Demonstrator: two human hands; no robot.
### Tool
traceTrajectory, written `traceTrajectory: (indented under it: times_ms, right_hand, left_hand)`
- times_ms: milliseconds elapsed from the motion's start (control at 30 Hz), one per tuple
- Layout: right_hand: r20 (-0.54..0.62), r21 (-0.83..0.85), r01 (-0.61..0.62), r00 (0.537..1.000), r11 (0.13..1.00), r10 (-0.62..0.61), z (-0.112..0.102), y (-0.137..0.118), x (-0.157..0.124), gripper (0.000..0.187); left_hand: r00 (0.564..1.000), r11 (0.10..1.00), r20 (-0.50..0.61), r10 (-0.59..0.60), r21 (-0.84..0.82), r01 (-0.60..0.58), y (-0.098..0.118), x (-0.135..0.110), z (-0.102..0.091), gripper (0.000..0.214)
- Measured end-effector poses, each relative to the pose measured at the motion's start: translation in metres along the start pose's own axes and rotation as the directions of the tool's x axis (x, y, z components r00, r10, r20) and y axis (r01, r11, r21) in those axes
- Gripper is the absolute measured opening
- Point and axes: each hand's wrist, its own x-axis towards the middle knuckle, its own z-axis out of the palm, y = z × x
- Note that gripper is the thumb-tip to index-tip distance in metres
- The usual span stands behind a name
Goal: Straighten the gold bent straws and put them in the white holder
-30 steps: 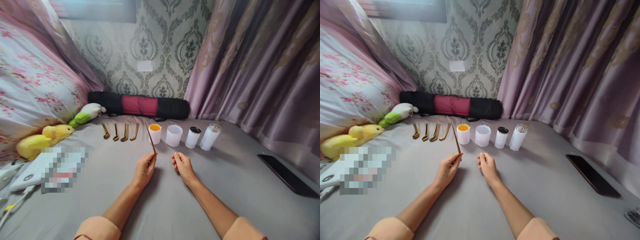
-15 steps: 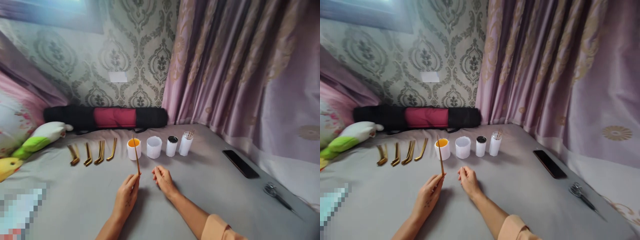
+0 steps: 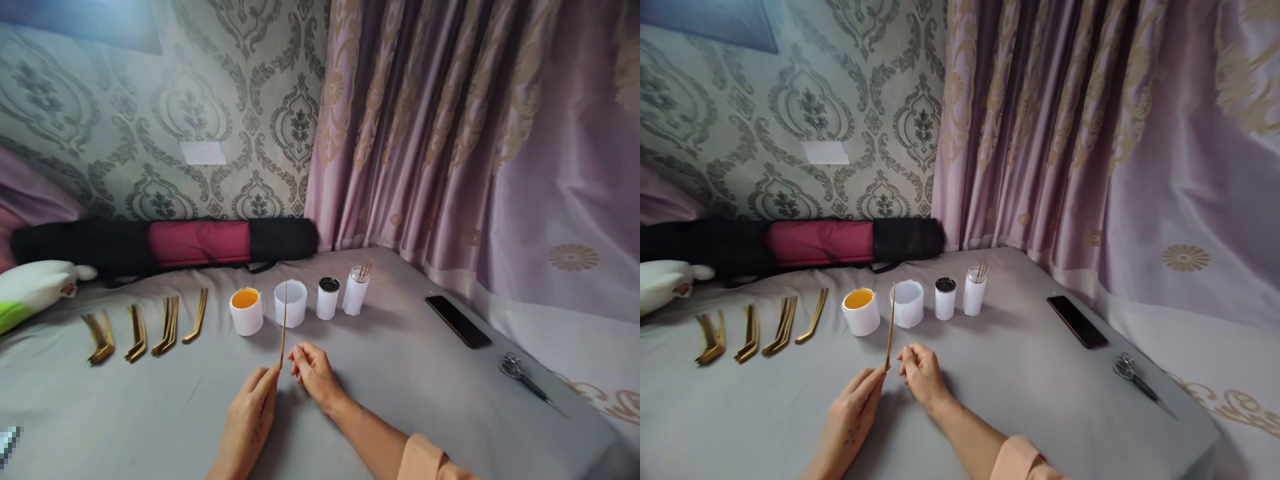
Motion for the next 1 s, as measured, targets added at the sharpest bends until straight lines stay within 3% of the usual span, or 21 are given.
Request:
traceTrajectory:
  times_ms: [400, 867, 1000]
  right_hand:
    - [0.002, 0.088, -0.007, 1.000, 0.996, 0.007, -0.002, -0.003, -0.002, 0.043]
    - [-0.011, 0.160, 0.011, 1.000, 0.987, -0.009, -0.003, -0.015, -0.006, 0.044]
    - [0.005, 0.115, 0.015, 1.000, 0.993, -0.016, -0.003, -0.015, -0.005, 0.039]
  left_hand:
    - [0.998, 0.985, 0.031, 0.049, 0.161, -0.054, -0.001, -0.003, -0.009, 0.033]
    - [0.989, 0.971, 0.145, -0.015, 0.237, -0.020, 0.008, -0.001, -0.015, 0.034]
    - [0.988, 0.966, 0.155, -0.019, 0.258, -0.021, 0.007, -0.001, -0.013, 0.032]
